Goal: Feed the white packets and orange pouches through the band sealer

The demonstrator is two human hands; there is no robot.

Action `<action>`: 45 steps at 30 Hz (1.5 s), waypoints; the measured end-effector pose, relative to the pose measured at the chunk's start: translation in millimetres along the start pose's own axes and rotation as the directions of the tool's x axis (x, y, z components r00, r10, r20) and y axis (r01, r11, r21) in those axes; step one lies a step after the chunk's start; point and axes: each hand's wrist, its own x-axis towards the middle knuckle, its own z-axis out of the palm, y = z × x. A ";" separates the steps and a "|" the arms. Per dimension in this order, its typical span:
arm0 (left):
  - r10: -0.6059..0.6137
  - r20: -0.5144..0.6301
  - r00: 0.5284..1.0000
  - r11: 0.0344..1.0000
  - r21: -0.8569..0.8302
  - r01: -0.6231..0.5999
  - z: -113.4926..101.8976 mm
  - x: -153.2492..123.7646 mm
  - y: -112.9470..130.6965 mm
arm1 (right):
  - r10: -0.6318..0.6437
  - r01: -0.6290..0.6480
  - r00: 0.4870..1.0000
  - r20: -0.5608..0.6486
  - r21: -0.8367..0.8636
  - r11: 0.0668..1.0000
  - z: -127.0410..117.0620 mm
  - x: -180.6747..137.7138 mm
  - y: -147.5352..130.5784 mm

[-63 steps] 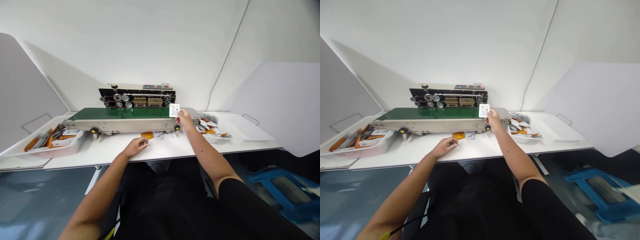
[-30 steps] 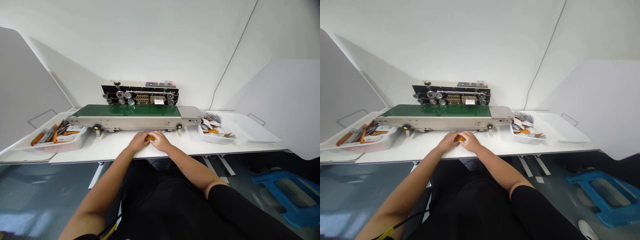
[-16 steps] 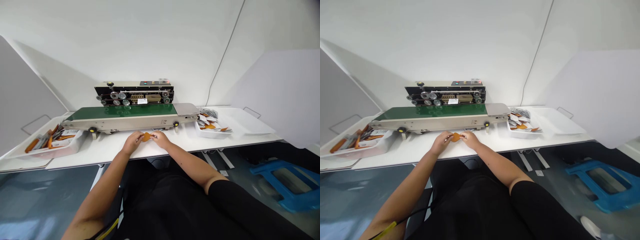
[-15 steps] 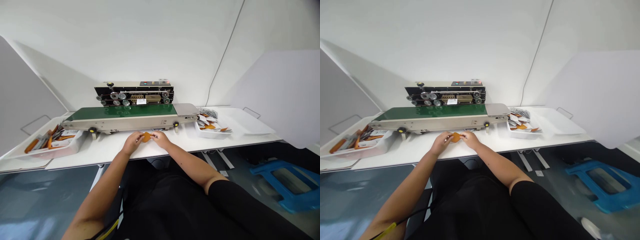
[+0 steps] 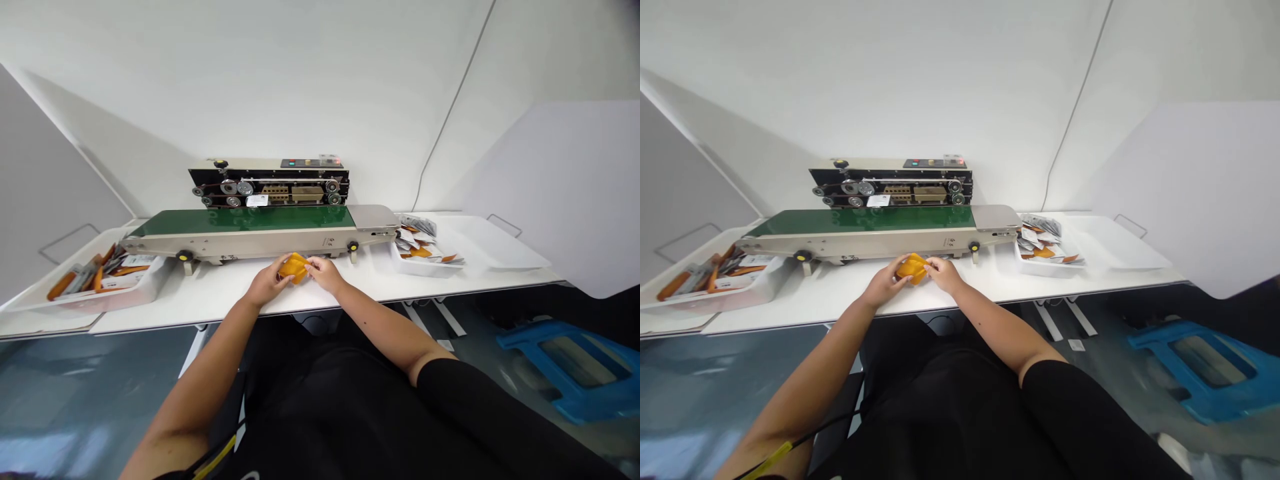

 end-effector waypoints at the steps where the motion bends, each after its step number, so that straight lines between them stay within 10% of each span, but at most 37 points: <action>1: 0.005 0.005 1.000 1.000 -0.013 -0.005 -0.3 0.1 0.5 | 0.004 -0.004 1.000 0.011 0.007 1.000 -0.2 -0.2 0.4; 17: -0.074 -0.111 0.991 0.976 -0.210 0.049 4.8 -4.2 -8.8 | -0.112 0.112 0.994 0.007 -0.113 0.987 -0.1 0.4 4.4; 31: -0.054 -0.124 0.991 0.978 -0.207 0.027 2.2 -2.1 -8.4 | 0.024 -0.029 0.991 0.134 0.036 0.999 1.4 -4.3 -9.4; 39: 0.041 -0.117 0.992 0.983 -0.171 -0.061 -5.5 -1.3 3.3 | -0.097 0.146 0.944 -0.316 0.137 0.980 -104.5 40.5 -78.8; 45: 0.041 -0.102 0.994 0.992 -0.113 -0.052 -4.8 -0.9 1.6 | 0.152 -0.110 0.801 -0.579 0.106 0.988 -180.1 98.4 -98.7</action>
